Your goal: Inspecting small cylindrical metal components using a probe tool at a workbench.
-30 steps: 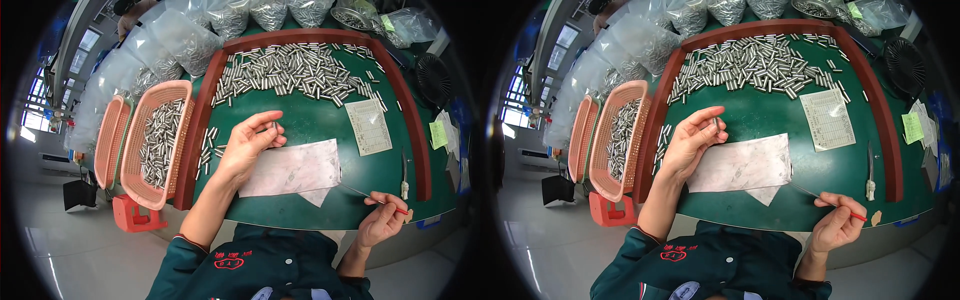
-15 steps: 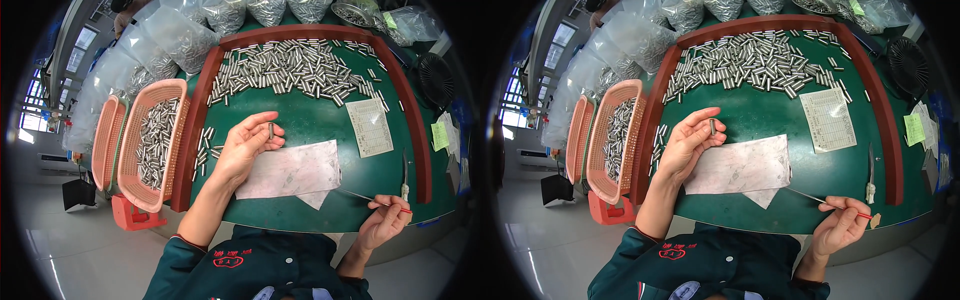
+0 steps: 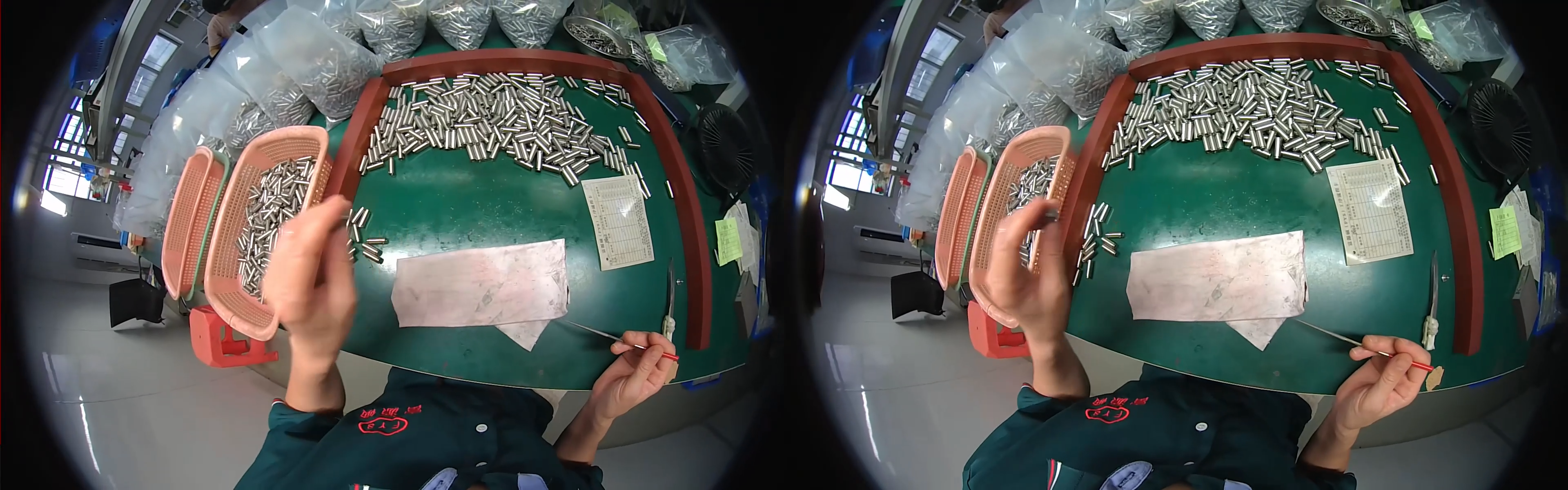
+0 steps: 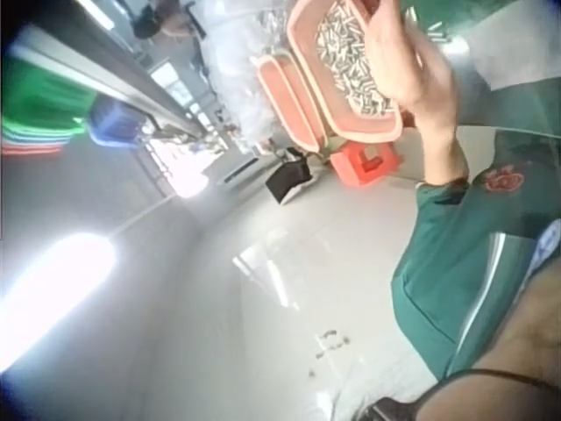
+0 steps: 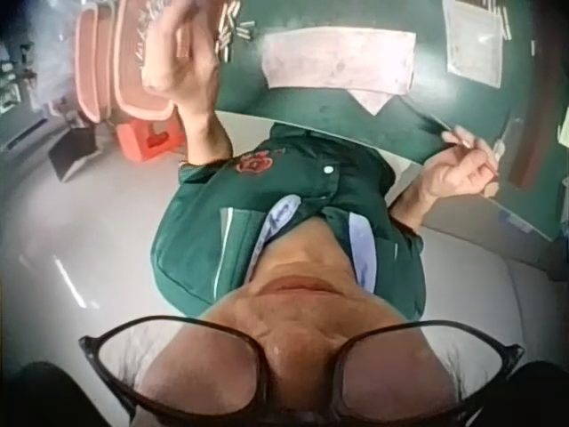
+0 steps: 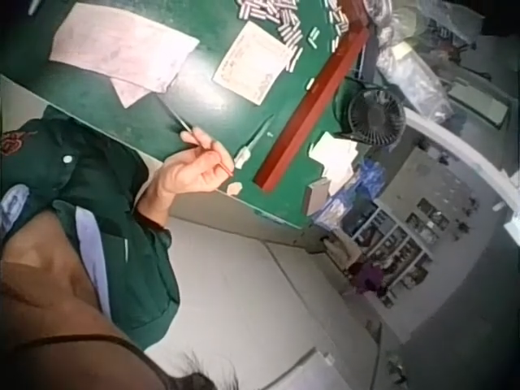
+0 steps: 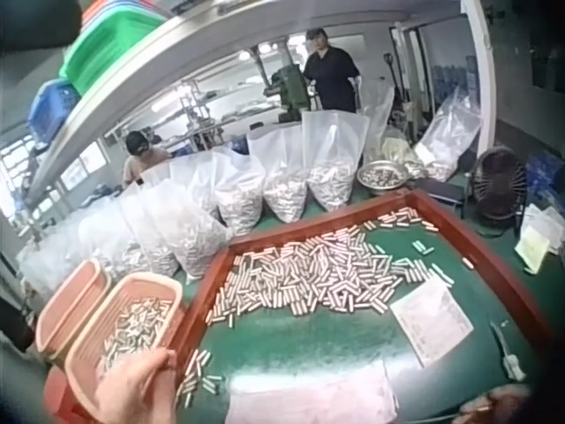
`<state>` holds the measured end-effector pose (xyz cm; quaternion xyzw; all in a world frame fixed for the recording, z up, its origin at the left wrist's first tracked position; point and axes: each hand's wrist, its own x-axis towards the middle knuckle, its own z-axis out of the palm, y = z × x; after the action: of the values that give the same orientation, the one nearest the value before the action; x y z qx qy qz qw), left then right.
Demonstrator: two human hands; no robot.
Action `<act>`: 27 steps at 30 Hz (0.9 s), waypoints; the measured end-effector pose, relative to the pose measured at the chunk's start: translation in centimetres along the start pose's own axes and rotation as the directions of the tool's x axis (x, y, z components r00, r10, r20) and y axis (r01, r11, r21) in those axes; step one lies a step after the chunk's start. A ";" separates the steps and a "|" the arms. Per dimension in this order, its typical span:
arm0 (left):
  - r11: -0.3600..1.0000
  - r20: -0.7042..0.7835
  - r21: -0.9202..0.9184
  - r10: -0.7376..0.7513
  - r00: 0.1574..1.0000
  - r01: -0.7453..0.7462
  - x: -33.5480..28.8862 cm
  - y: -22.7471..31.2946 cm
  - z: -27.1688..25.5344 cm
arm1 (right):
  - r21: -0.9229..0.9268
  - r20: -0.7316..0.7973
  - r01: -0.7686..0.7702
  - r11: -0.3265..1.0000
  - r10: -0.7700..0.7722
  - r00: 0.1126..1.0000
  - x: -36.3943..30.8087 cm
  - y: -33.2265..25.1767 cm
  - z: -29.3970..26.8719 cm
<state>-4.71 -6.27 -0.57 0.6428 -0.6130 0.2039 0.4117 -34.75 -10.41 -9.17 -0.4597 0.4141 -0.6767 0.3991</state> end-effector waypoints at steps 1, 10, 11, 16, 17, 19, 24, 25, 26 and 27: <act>0.998 -0.040 0.058 -0.024 0.999 0.026 0.6 -0.2 -1.3 | 0.009 0.007 -0.007 1.000 0.007 1.000 0.0 0.0 0.0; 0.913 -0.108 0.301 -0.254 0.961 0.276 1.7 -3.1 -2.9 | 0.065 -0.024 -0.041 0.997 0.043 0.999 -0.1 0.1 0.0; 0.946 -0.059 0.269 -0.173 0.983 0.182 1.7 -3.0 -1.1 | 0.066 -0.030 -0.041 0.997 0.043 0.999 -0.1 0.1 -0.1; 0.969 0.154 0.214 -0.160 0.975 0.125 1.2 -4.7 6.6 | 0.084 -0.028 -0.052 0.995 0.054 0.998 0.1 0.3 -0.4; 0.957 0.186 0.240 -0.208 0.960 0.161 1.0 -5.3 7.7 | 0.111 0.012 -0.043 0.993 0.042 0.999 0.1 0.3 -0.6; 0.932 0.191 0.311 -0.252 0.949 0.185 0.7 -6.4 9.0 | 0.142 0.053 -0.038 0.989 0.030 0.998 0.1 0.4 -0.7; 0.880 0.218 0.402 -0.361 0.907 0.254 -0.1 -7.2 9.7 | 0.045 -0.002 -0.022 0.999 0.023 1.000 0.1 0.2 -0.4; 0.887 0.209 0.395 -0.341 0.917 0.240 -0.3 -7.3 10.2 | 0.047 -0.003 -0.020 0.999 0.021 1.000 0.1 0.2 -0.5; 0.891 0.196 0.389 -0.329 0.924 0.235 -0.3 -7.4 10.4 | 0.052 0.000 -0.021 0.998 0.021 1.000 0.1 0.2 -0.8; 0.888 0.191 0.394 -0.331 0.924 0.237 -0.4 -7.7 10.6 | 0.046 -0.017 -0.050 0.998 0.051 0.999 -0.1 0.2 -1.0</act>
<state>-0.01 -14.91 -9.16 0.8116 -0.5104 0.1673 0.2297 -35.60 -10.24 -9.65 -0.4336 0.4137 -0.6799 0.4226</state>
